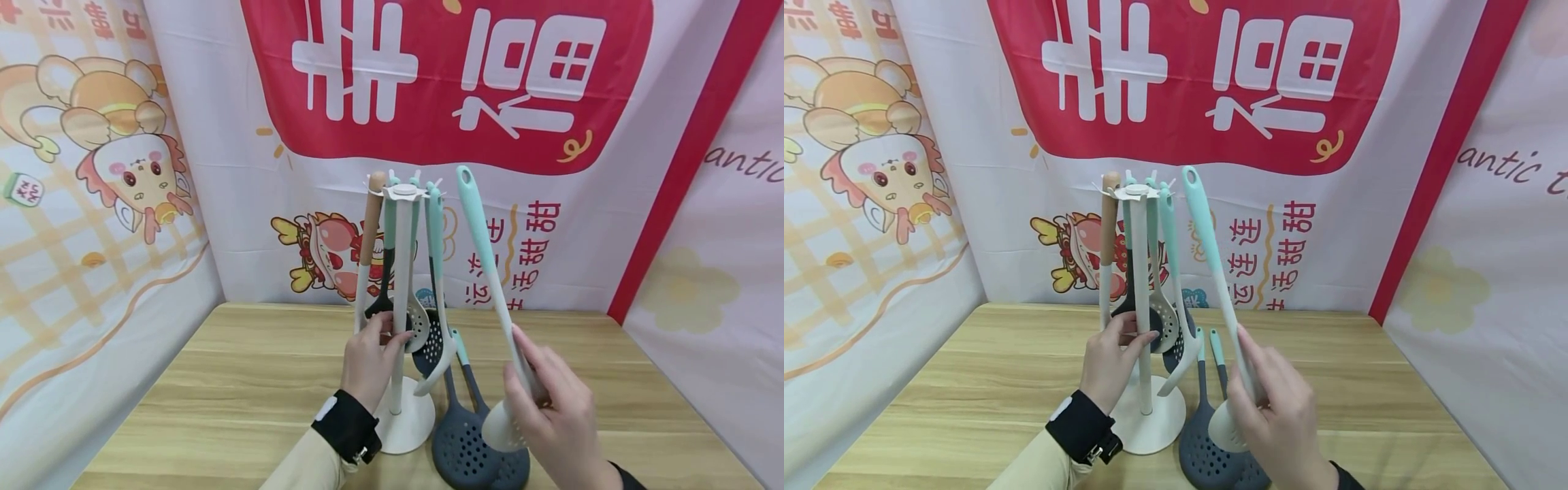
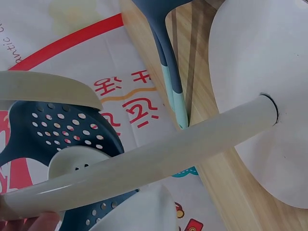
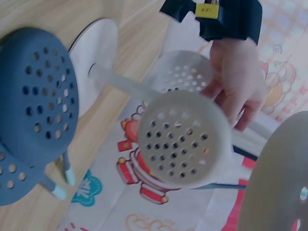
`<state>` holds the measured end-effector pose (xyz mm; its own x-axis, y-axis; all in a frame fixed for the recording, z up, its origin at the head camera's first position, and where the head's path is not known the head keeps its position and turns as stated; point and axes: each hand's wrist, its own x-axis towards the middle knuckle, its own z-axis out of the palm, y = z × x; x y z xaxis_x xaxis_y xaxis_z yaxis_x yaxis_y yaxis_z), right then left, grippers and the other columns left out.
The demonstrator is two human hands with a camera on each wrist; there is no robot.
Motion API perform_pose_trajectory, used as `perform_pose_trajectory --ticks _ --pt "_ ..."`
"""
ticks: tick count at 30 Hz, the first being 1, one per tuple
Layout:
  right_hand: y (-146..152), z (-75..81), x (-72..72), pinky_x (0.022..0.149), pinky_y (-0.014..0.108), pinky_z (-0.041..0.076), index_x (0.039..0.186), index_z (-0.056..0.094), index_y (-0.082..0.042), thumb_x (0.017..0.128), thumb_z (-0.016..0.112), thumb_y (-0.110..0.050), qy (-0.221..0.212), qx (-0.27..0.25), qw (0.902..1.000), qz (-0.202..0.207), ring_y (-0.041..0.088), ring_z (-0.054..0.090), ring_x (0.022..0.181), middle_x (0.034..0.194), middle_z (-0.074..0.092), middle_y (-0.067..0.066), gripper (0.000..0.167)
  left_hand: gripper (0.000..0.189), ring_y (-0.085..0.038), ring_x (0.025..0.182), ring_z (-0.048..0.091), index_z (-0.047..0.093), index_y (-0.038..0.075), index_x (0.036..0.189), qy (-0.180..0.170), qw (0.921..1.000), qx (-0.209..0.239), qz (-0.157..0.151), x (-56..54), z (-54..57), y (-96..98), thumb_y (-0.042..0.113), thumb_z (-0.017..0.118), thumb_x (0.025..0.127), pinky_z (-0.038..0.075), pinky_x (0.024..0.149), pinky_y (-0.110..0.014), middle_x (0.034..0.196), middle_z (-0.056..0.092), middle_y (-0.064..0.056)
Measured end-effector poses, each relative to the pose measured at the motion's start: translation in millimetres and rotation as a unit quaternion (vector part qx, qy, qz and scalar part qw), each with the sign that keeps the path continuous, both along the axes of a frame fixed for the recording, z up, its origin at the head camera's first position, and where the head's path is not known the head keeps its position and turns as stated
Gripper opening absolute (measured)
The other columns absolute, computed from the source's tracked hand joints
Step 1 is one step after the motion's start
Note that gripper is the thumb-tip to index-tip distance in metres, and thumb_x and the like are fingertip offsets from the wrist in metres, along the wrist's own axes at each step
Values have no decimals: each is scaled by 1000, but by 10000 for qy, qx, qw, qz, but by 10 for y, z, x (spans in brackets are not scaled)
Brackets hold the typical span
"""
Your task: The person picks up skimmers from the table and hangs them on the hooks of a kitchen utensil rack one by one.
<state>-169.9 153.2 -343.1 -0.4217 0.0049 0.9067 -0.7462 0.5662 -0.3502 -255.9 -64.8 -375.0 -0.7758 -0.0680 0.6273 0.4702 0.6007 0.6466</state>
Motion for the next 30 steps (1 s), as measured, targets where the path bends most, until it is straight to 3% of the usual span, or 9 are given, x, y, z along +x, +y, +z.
perform_pose_trajectory --ticks 5,12,19,30 --pt "-64 36 43 42 8 34 120 65 11 79 65 10 430 77 9985 317 -2 37 57 77 57 7 41 28 -16 80 71 65 6 110 -98 9999 68 5 1 14 5 19 76 87 62 71 -29 98 75 -8" --pt "-128 48 60 43 8 37 121 64 12 84 65 5 522 111 9967 614 -1 40 58 80 60 8 38 30 -17 80 71 64 5 109 -40 10000 53 2 -3 20 16 19 76 87 62 69 -29 95 75 -8" --pt "-168 64 106 44 9 40 126 63 5 73 66 15 30 114 9982 585 -1 42 58 82 61 8 54 31 -17 81 72 64 5 110 -102 9999 60 52 0 40 35 21 77 86 62 68 -30 93 75 -8" --pt "-166 51 113 44 9 39 128 63 3 74 66 17 -259 129 9983 505 -2 39 56 81 59 4 56 33 -15 81 71 64 6 110 -266 9996 27 39 -3 57 37 24 77 86 61 69 -29 91 74 -6"
